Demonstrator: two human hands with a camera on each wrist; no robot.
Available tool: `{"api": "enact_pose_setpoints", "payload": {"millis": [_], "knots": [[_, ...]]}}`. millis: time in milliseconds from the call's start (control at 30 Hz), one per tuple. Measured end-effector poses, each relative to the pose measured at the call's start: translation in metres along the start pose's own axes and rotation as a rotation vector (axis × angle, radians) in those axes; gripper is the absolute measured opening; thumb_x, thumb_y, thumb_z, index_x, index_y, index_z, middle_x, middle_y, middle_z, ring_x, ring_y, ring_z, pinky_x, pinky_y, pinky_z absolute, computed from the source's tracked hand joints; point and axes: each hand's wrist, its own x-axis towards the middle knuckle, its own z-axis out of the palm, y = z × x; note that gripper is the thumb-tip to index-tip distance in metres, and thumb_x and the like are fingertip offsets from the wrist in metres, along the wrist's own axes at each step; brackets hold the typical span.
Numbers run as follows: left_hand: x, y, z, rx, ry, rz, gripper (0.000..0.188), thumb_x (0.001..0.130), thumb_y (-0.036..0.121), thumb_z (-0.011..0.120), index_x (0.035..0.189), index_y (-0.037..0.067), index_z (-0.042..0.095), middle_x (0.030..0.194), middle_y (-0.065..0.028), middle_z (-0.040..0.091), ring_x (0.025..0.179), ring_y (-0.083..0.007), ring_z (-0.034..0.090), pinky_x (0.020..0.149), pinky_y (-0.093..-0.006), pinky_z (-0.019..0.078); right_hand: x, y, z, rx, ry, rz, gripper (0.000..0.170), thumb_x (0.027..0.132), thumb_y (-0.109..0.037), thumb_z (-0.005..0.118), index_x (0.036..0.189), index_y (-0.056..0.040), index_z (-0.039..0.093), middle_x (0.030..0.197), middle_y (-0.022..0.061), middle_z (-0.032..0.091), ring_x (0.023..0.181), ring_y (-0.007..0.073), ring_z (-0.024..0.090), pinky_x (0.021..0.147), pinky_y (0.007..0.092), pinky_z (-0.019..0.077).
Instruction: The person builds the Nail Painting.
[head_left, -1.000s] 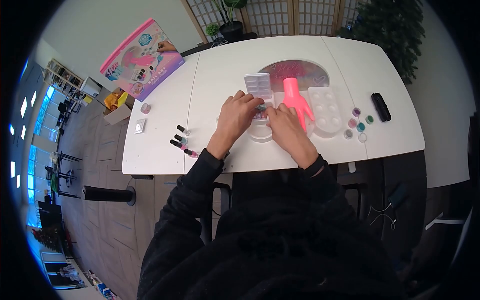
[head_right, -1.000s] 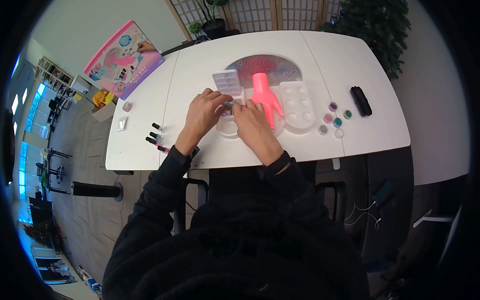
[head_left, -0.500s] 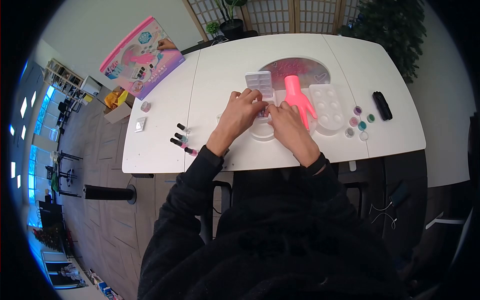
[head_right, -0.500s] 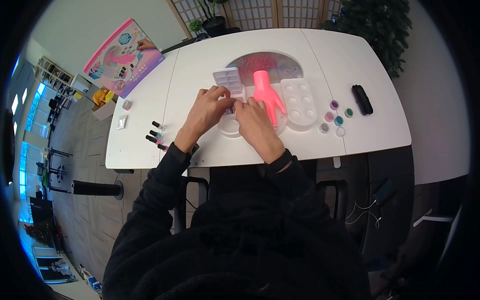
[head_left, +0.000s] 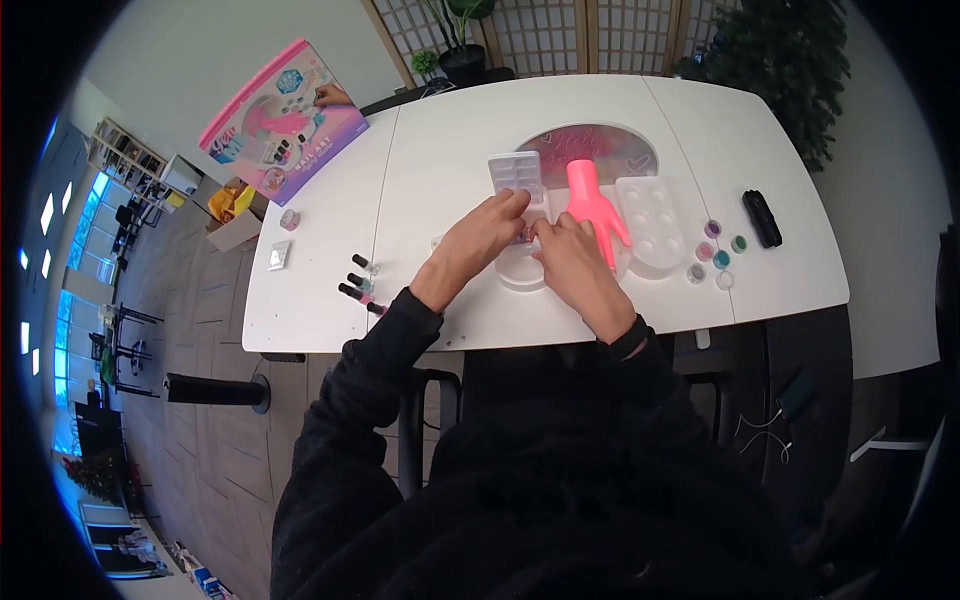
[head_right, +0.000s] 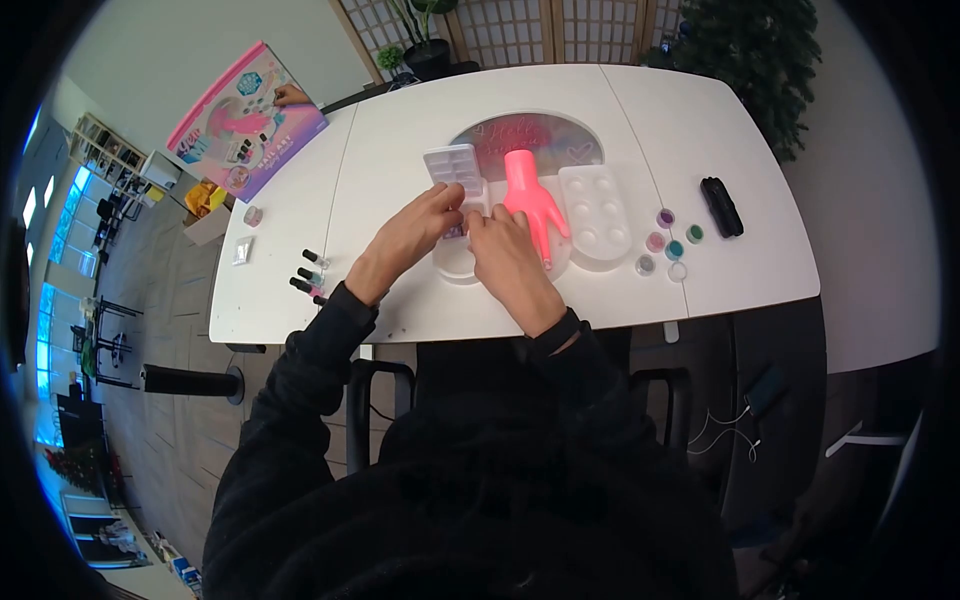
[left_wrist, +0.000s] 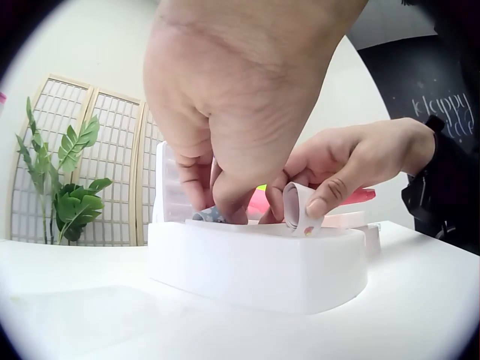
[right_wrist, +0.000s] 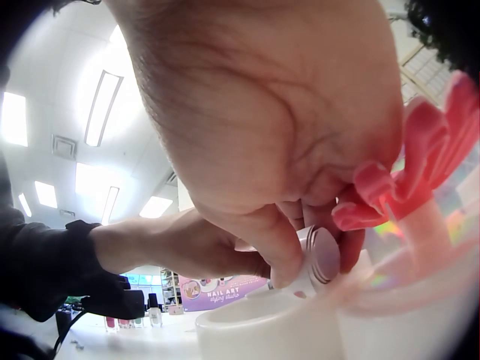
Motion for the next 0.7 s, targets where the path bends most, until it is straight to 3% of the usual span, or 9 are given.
{"api": "enact_pose_setpoints", "payload": {"millis": [100, 233, 300, 400, 633, 700], "knots": [[0.004, 0.002, 0.003, -0.039, 0.031, -0.051, 0.003, 0.083, 0.004, 0.065, 0.084, 0.002, 0.067, 0.099, -0.0111, 0.058, 0.094, -0.0282, 0.060, 0.083, -0.0382, 0.0530, 0.001, 0.001, 0.001, -0.019, -0.006, 0.005, 0.027, 0.086, -0.006, 0.075, 0.110, -0.0033, 0.064, 0.090, 0.0134, 0.068, 0.100, 0.0315, 0.061, 0.086, 0.0444, 0.0414], [0.006, 0.006, 0.009, -0.084, 0.098, -0.101, 0.004, 0.082, 0.004, 0.067, 0.086, 0.002, 0.067, 0.095, -0.0110, 0.059, 0.093, -0.0295, 0.062, 0.082, -0.0396, 0.0540, 0.000, 0.001, 0.003, -0.014, 0.028, -0.007, 0.026, 0.085, -0.006, 0.076, 0.108, -0.0035, 0.064, 0.090, 0.0137, 0.068, 0.099, 0.0318, 0.061, 0.086, 0.0446, 0.0415], [0.004, 0.009, 0.013, -0.104, 0.199, -0.238, 0.007, 0.081, 0.003, 0.069, 0.088, 0.002, 0.066, 0.094, -0.0105, 0.062, 0.097, -0.0309, 0.063, 0.081, -0.0411, 0.0552, 0.000, 0.001, 0.001, 0.002, 0.042, -0.014, 0.025, 0.085, -0.006, 0.076, 0.108, -0.0035, 0.064, 0.090, 0.0137, 0.068, 0.098, 0.0318, 0.061, 0.086, 0.0446, 0.0415], [-0.002, 0.013, 0.008, -0.059, 0.115, -0.382, 0.011, 0.081, 0.003, 0.074, 0.092, 0.002, 0.071, 0.098, -0.0115, 0.064, 0.095, -0.0321, 0.065, 0.080, -0.0413, 0.0554, -0.001, 0.001, 0.000, -0.013, 0.018, -0.017, 0.025, 0.085, -0.006, 0.076, 0.107, -0.0037, 0.064, 0.089, 0.0136, 0.067, 0.098, 0.0318, 0.061, 0.085, 0.0446, 0.0414], [-0.007, 0.014, 0.013, -0.107, 0.159, -0.254, 0.007, 0.081, 0.000, 0.074, 0.088, 0.001, 0.075, 0.094, -0.0105, 0.067, 0.093, -0.0328, 0.065, 0.081, -0.0409, 0.0556, -0.001, 0.004, 0.001, -0.004, 0.023, -0.021, 0.025, 0.085, -0.006, 0.076, 0.107, -0.0036, 0.064, 0.088, 0.0137, 0.067, 0.097, 0.0318, 0.061, 0.085, 0.0445, 0.0412], [-0.006, 0.012, 0.012, -0.077, 0.163, -0.262, 0.009, 0.078, -0.003, 0.067, 0.085, 0.000, 0.073, 0.096, -0.0121, 0.066, 0.099, -0.0328, 0.065, 0.079, -0.0434, 0.0559, -0.001, 0.003, 0.001, 0.007, 0.028, -0.020, 0.025, 0.085, -0.006, 0.076, 0.107, -0.0035, 0.064, 0.088, 0.0138, 0.067, 0.097, 0.0318, 0.062, 0.085, 0.0445, 0.0412]]}}
